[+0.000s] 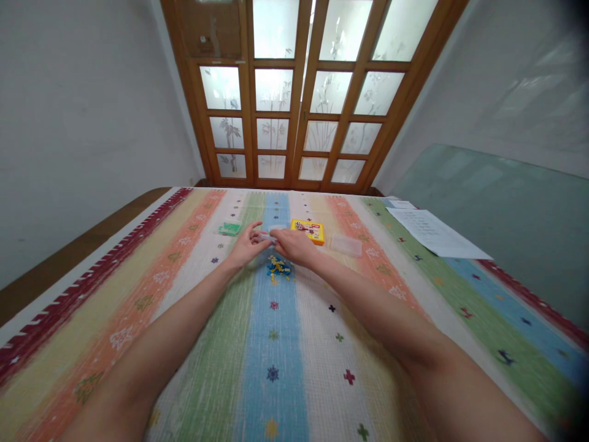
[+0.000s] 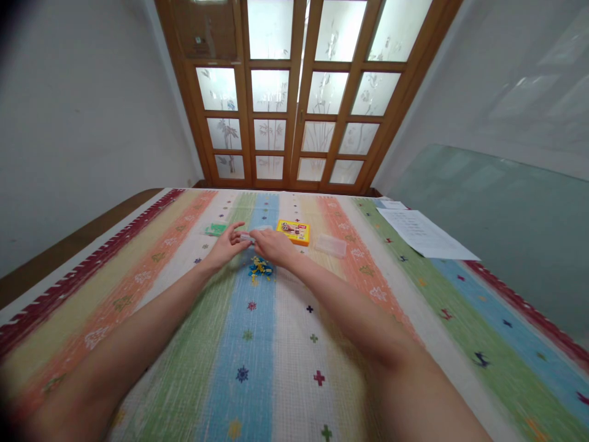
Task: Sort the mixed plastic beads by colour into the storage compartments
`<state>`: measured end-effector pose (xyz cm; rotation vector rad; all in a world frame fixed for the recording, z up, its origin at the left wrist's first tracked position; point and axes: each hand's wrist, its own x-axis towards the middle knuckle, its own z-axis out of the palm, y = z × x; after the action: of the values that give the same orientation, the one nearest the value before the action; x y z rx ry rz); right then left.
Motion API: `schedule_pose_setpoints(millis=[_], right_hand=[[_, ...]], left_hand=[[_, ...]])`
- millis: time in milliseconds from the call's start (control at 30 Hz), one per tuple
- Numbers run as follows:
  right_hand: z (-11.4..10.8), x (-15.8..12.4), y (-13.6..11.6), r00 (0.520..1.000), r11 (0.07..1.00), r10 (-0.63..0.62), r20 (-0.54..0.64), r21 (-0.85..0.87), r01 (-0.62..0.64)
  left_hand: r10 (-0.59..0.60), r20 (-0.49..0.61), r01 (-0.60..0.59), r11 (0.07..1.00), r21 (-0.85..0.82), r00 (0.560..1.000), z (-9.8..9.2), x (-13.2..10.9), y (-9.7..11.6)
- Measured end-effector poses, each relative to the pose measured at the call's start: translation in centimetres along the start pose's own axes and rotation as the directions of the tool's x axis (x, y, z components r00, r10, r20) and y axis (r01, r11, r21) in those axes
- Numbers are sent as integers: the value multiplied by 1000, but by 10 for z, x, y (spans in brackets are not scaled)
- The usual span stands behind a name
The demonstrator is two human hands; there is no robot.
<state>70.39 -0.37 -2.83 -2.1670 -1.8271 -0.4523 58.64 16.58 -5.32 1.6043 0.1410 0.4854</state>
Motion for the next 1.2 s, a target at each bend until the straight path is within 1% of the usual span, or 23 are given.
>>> schedule_pose_setpoints(millis=[67,100,167,267,333,400,467,567,667,733,833,933,1033,1067,1133,1167,1200], right_hand=[[6,-8,0,1000,1000,-9,14,-17,9],[10,-12,0,1000,1000,4,2,-19,-4],[13,-19,1,997,998,57,-61,-12,-58],[11,-26,3,971,990,137,-198,6,-139],[6,-28,4,956,991,135,-259,17,-135],[2,-30,5,947,989,145,-287,22,-145],[-1,-32,6,940,982,185,-287,29,-184],[-2,-41,6,936,974,226,-269,68,-215],[0,-55,1,936,964,245,-252,165,-208],[1,-65,-3,931,936,287,-225,271,-223],[3,-76,-9,929,875,319,-186,434,-214],[8,-83,-10,931,836,306,-199,524,-163],[15,-87,-11,930,834,274,-243,542,-104],[16,-88,-11,932,841,256,-258,534,-84],[17,-89,-12,928,862,232,-291,503,-58],[17,-88,-12,922,873,231,-312,485,-55],[16,-87,-12,913,881,238,-332,470,-58]], left_hand=[[-10,-22,12,999,52,1000,6,-3,1],[-11,-25,13,996,86,1000,8,-5,1],[11,-6,-9,987,160,1000,12,-7,2],[84,71,-99,963,249,994,14,-11,9],[156,142,-190,943,274,978,12,-12,19],[223,231,-289,907,307,947,8,-14,30],[264,279,-361,845,394,923,3,-16,42],[301,394,-480,709,517,868,-2,-21,56],[290,526,-588,560,584,799,-4,-29,66],[245,597,-626,502,596,764,-3,-34,70],[182,661,-657,461,596,728,2,-39,74],[176,697,-688,446,572,695,8,-41,79],[161,740,-707,478,521,653,15,-43,90],[143,760,-714,486,505,634,17,-43,95],[115,799,-741,471,479,590,19,-44,102],[119,805,-750,464,473,581,18,-43,105],[132,801,-752,461,472,584,17,-43,106]])
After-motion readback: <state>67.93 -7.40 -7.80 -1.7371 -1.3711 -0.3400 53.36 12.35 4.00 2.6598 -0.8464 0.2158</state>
